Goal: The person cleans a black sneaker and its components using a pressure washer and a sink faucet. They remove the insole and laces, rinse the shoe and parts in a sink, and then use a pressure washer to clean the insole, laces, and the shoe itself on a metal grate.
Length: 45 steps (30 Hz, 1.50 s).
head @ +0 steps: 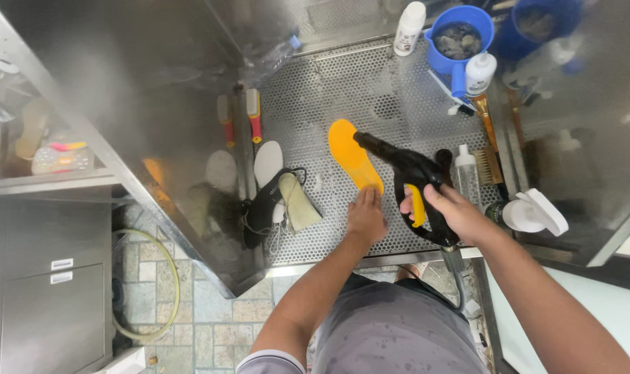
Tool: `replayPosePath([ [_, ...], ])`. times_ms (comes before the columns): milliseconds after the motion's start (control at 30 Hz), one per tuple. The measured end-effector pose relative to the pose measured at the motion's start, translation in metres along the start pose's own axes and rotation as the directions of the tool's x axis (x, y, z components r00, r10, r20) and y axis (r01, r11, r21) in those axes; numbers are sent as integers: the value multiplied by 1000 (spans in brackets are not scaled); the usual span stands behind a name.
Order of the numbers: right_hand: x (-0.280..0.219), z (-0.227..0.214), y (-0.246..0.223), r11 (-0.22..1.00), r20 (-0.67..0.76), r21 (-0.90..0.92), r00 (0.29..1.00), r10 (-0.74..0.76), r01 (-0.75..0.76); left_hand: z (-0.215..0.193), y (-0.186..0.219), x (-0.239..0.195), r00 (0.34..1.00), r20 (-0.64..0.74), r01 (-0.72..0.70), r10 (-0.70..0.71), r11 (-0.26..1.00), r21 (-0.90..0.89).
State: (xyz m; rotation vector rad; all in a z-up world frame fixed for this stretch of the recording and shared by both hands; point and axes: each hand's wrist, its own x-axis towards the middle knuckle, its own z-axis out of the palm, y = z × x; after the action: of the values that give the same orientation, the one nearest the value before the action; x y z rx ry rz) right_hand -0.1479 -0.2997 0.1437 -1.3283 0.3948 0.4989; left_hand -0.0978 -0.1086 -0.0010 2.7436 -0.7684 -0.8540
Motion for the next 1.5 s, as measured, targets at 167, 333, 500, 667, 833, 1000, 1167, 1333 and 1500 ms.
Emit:
replayPosePath([
  [167,-35,-13,43,989,10,-147,1000,-11,13,7,-39,79,958,-264,-107,110,994,25],
  [333,-63,-28,68,999,31,2,999,-43,43,-29,-66,122,947,-161,-165,279,849,501],
  [500,-84,-33,82,997,5,-3,997,-81,81,-78,-67,98,960,-279,1,-14,999,-46],
  [667,-75,-23,81,992,2,-89,996,-85,85,-65,-80,66,867,-342,-73,-362,588,-806],
  [833,-46,-11,75,981,-45,-192,999,16,-25,35,-59,20,786,-610,-18,-101,982,-186],
  [1000,-21,6,70,976,-82,-200,994,67,-82,94,-38,7,819,-572,-101,48,993,-62],
  [1167,-19,17,62,952,-107,-284,991,86,-114,75,-32,11,915,-401,-14,43,997,76],
  [1333,-10,27,58,957,-138,-219,977,164,-192,54,-30,8,977,-198,-11,80,946,325],
  [1500,1,31,51,968,-81,-228,993,86,-102,58,-33,11,968,-239,-27,78,977,210],
])
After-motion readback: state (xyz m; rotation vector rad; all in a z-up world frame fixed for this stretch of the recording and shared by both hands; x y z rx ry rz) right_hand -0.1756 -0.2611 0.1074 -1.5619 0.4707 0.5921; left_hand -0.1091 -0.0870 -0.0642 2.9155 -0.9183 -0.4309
